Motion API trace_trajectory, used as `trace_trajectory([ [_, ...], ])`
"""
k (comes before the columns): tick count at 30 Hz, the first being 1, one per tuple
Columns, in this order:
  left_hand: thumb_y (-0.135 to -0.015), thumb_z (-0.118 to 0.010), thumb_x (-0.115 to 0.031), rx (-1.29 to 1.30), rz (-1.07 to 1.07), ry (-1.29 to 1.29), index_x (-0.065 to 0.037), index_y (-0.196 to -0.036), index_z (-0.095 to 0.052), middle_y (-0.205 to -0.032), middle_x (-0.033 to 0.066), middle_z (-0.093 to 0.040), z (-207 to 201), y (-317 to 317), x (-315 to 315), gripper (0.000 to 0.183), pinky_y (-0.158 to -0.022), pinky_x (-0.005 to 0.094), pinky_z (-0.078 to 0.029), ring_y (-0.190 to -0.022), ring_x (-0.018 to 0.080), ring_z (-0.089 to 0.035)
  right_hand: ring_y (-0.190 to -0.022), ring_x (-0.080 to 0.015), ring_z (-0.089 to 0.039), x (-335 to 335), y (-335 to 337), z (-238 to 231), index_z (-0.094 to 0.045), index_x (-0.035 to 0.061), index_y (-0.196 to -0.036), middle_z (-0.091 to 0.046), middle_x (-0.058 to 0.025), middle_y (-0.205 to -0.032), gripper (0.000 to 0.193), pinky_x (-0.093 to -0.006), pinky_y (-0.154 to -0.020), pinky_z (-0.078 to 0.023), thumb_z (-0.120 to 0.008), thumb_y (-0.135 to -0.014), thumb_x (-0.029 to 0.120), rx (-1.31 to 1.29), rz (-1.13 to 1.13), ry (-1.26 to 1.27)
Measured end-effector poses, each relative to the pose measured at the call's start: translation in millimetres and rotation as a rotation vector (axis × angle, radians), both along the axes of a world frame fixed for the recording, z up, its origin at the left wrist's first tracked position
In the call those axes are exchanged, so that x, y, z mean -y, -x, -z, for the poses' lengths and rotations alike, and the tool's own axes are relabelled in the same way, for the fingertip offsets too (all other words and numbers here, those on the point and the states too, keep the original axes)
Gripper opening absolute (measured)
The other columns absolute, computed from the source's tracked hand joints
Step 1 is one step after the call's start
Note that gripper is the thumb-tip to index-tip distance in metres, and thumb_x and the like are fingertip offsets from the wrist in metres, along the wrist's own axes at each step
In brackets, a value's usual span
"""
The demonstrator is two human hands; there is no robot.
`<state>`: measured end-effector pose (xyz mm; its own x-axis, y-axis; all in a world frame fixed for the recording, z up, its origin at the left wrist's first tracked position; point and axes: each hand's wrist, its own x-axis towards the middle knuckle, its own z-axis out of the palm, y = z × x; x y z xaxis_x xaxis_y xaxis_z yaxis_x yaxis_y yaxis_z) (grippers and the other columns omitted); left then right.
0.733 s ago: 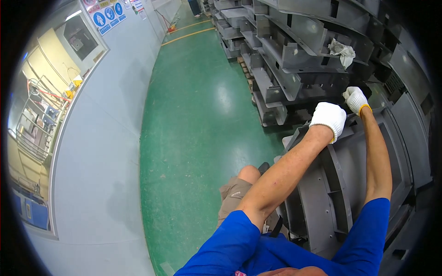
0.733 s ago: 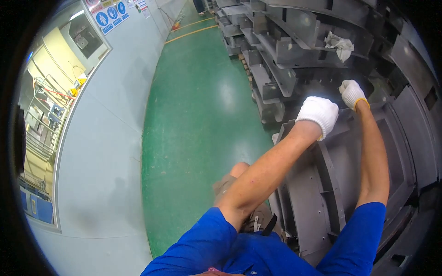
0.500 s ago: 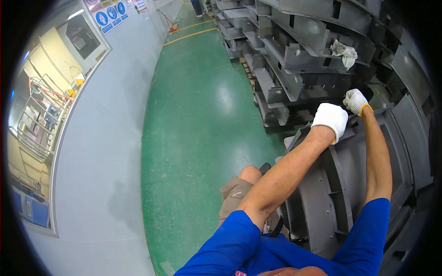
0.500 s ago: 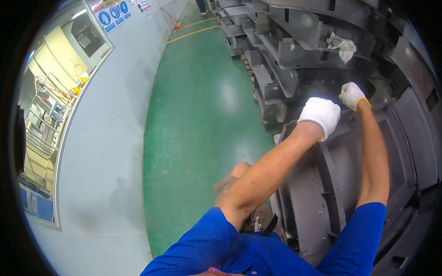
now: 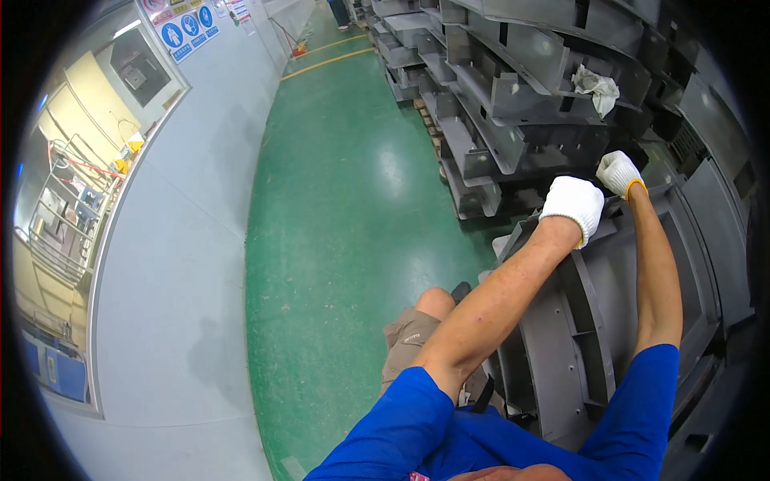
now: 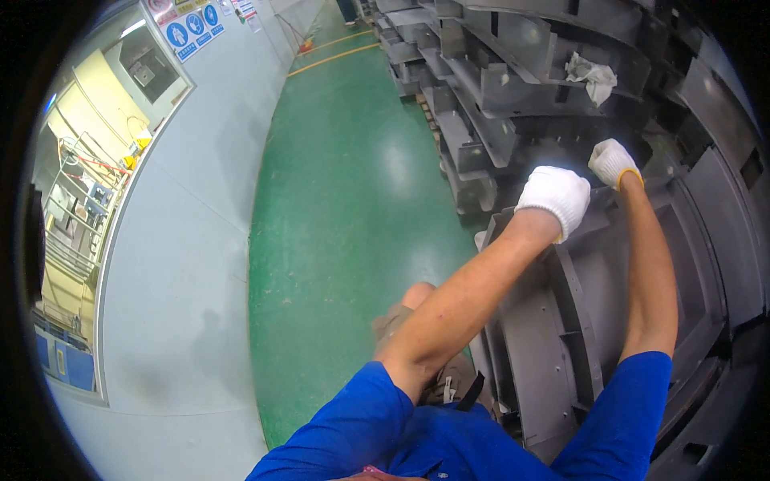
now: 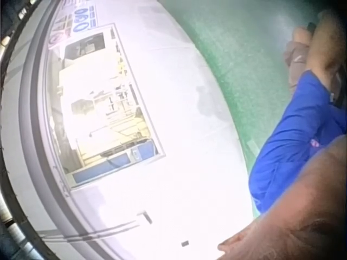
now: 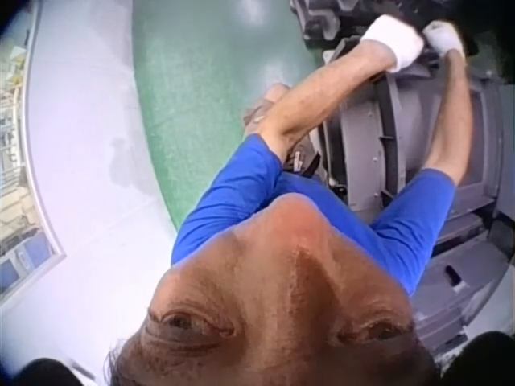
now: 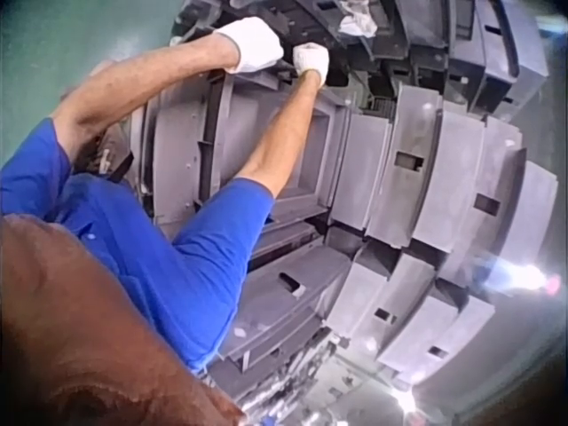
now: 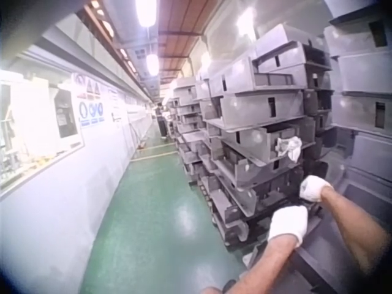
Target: The person wipes down large fabricated metal components stacked on pallets, using gloved hands to clean the surfaces.
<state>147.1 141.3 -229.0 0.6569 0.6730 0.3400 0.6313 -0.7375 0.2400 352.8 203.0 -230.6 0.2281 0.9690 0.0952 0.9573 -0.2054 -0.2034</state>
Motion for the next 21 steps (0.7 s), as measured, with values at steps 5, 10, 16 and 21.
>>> trace_trajectory([
  [5, -0.077, -0.059, -0.014, 0.005, 0.007, -0.005, -0.008, -0.081, -0.074, -0.08, 0.0131, -0.07, 0, 0, 1, 0.017, -0.066, 0.039, -0.054, -0.076, 0.0288, -0.07, -0.073, -0.0322, -0.066, -2, -6, 3, -0.071, 0.0018, -0.079, -0.066, -0.0222, -0.078, 0.016, -0.0377, -0.07, -0.051, -0.062, -0.072, 0.013, -0.061, -0.002, 0.022],
  [10, -0.077, -0.058, -0.013, 0.007, 0.025, -0.01, -0.007, -0.079, -0.073, -0.078, 0.0144, -0.07, 1, 0, 1, 0.016, -0.065, 0.0391, -0.055, -0.075, 0.0294, -0.07, -0.051, -0.0207, -0.055, -4, -13, 10, -0.065, -0.0023, -0.064, -0.06, -0.0119, -0.056, 0.006, -0.0343, -0.051, -0.046, -0.059, -0.066, -0.001, -0.287, -0.062, 0.002],
  [16, -0.077, -0.058, -0.014, 0.012, 0.015, -0.009, -0.008, -0.08, -0.073, -0.078, 0.0143, -0.07, 2, -1, 0, 0.017, -0.065, 0.0392, -0.055, -0.075, 0.0292, -0.07, -0.051, -0.0205, -0.056, -6, -14, 12, -0.065, -0.0029, -0.063, -0.059, -0.0115, -0.056, 0.004, -0.0345, -0.052, -0.047, -0.061, -0.063, -0.004, -0.322, -0.057, 0.024],
  [21, -0.077, -0.058, -0.014, 0.006, 0.03, -0.01, -0.007, -0.08, -0.073, -0.078, 0.0146, -0.07, 1, -1, 0, 0.017, -0.065, 0.0391, -0.055, -0.074, 0.0293, -0.07, -0.051, -0.0195, -0.056, -6, -18, 13, -0.065, -0.0022, -0.064, -0.059, -0.0117, -0.056, 0.002, -0.0341, -0.052, -0.047, -0.063, -0.064, -0.002, -0.325, -0.07, 0.008],
])
